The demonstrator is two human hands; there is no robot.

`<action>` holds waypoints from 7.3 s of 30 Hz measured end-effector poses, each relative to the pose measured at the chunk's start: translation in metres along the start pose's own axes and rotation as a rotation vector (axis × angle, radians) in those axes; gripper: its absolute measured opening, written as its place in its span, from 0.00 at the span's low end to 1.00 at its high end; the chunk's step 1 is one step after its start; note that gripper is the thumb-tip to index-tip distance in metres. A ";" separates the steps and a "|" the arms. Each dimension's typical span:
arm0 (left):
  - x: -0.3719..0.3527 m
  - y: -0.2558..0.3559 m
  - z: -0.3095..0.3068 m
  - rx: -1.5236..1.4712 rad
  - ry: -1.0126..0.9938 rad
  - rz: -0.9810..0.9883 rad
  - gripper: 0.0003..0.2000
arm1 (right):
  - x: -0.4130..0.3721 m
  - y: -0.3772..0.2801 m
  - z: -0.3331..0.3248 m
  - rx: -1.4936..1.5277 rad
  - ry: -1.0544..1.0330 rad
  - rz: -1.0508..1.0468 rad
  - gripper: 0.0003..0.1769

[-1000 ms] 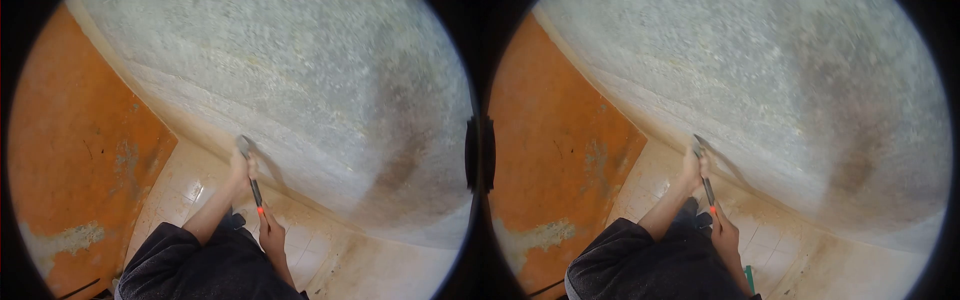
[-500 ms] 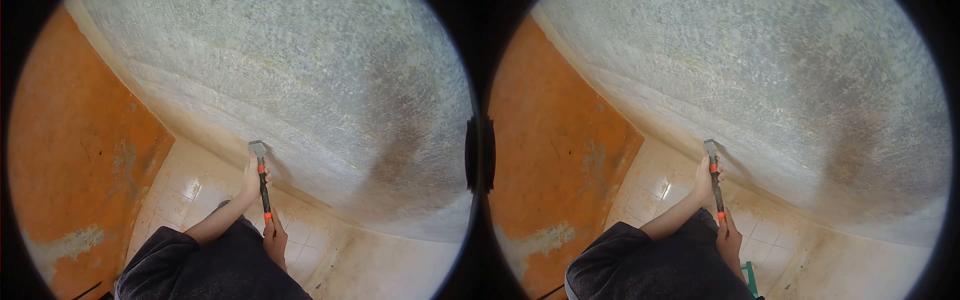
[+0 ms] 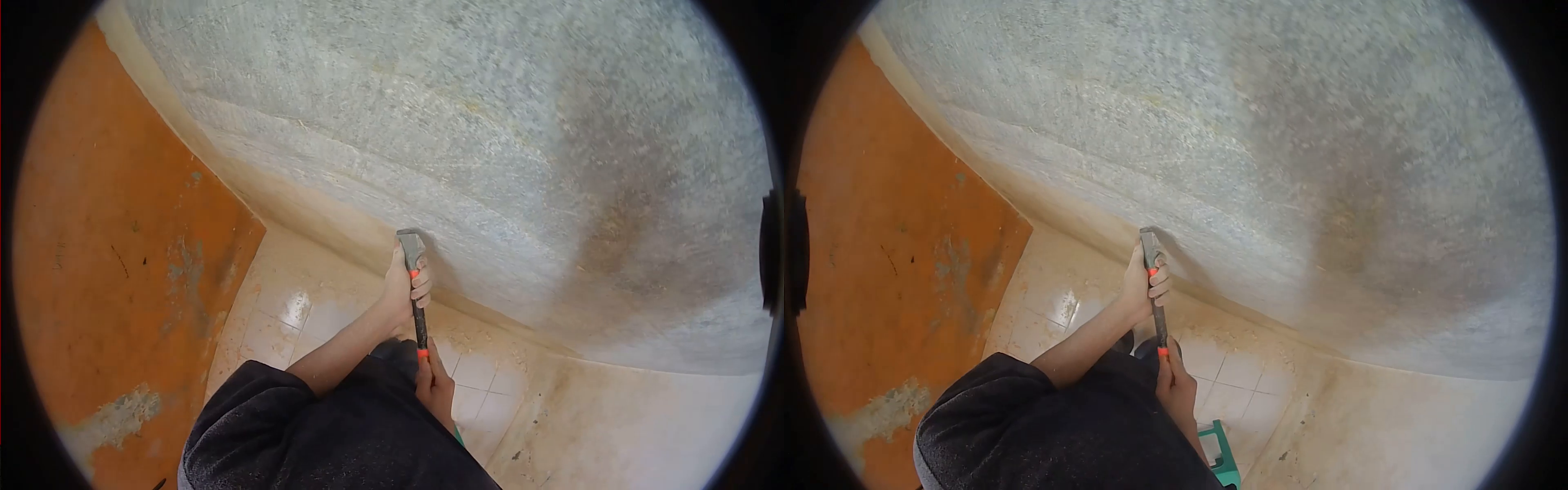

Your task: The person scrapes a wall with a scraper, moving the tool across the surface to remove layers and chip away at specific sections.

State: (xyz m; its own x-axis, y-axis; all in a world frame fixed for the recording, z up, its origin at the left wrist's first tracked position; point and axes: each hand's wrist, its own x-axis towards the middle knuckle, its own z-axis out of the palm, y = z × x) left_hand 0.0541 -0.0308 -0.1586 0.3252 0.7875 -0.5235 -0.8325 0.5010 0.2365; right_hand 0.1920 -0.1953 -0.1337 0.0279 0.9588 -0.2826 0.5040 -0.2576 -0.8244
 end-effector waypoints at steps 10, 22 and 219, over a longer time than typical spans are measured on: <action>0.008 -0.009 0.020 0.089 0.252 0.102 0.28 | 0.012 -0.002 -0.026 -0.024 -0.039 -0.026 0.22; 0.018 -0.004 0.011 0.025 0.325 0.186 0.27 | 0.043 -0.006 -0.038 -0.135 -0.158 -0.080 0.21; -0.008 0.028 0.013 0.009 0.047 0.066 0.26 | 0.016 -0.031 -0.015 -0.150 0.059 -0.189 0.20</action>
State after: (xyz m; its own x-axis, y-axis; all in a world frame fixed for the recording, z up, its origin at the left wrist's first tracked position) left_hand 0.0338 -0.0185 -0.1376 0.2481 0.8013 -0.5444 -0.8472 0.4520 0.2792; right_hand 0.1893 -0.1704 -0.1053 -0.0305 0.9948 -0.0974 0.6273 -0.0569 -0.7767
